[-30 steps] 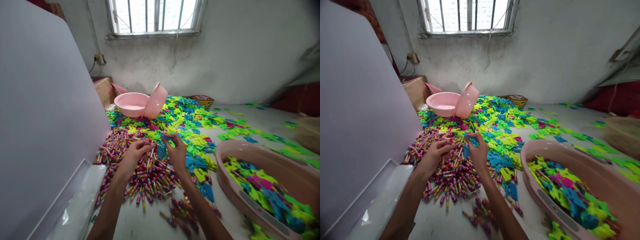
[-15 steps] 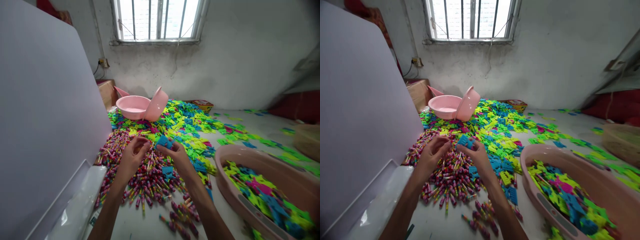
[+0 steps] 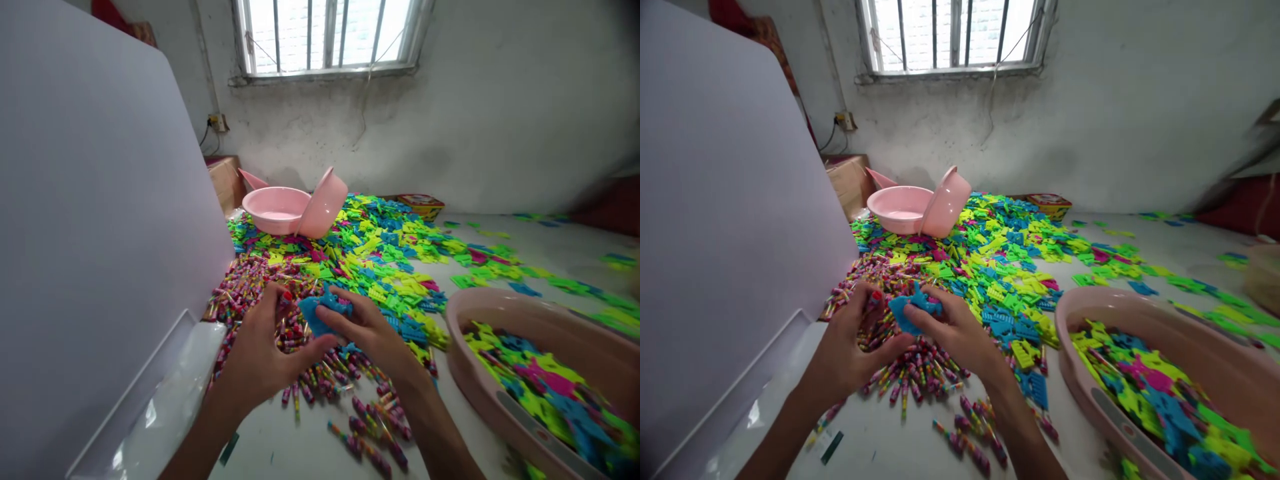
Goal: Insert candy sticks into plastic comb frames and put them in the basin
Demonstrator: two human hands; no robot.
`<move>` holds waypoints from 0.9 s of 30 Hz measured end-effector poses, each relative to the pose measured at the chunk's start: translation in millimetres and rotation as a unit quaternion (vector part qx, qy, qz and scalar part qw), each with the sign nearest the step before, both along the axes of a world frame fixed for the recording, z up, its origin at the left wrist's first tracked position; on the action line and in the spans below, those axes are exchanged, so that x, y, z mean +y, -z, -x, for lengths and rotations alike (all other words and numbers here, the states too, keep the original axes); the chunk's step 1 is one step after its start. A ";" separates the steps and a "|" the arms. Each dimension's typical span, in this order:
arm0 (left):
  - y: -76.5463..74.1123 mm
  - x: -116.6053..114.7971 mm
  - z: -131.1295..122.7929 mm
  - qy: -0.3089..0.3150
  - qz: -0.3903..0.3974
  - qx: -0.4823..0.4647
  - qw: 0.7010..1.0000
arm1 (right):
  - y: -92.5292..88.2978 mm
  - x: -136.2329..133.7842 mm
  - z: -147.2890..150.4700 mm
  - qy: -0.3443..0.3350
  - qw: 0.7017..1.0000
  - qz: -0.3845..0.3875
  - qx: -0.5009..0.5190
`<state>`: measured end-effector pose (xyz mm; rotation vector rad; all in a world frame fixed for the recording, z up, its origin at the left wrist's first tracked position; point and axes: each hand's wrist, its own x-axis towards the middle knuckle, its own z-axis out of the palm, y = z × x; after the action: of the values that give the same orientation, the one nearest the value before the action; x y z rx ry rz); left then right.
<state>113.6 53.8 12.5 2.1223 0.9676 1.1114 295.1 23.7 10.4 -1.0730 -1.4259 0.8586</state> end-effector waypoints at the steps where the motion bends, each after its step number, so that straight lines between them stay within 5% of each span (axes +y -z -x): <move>1: 1.1 -1.7 1.0 -0.010 -0.021 0.022 0.999 | -0.1 -0.9 1.5 0.002 1.000 -0.012 -0.016; 14: 7.1 -4.6 22.8 -0.141 -0.242 0.185 0.942 | 17.7 -5.4 28.5 0.061 0.989 -0.095 -0.098; 27: 27.8 10.2 54.8 -0.139 -0.281 0.230 0.921 | 20.8 -8.7 60.7 0.031 0.995 -0.066 -0.075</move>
<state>58.7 64.0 -15.4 2.8715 1.3143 1.1449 234.4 15.0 -10.5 -1.0935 -1.5430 0.6421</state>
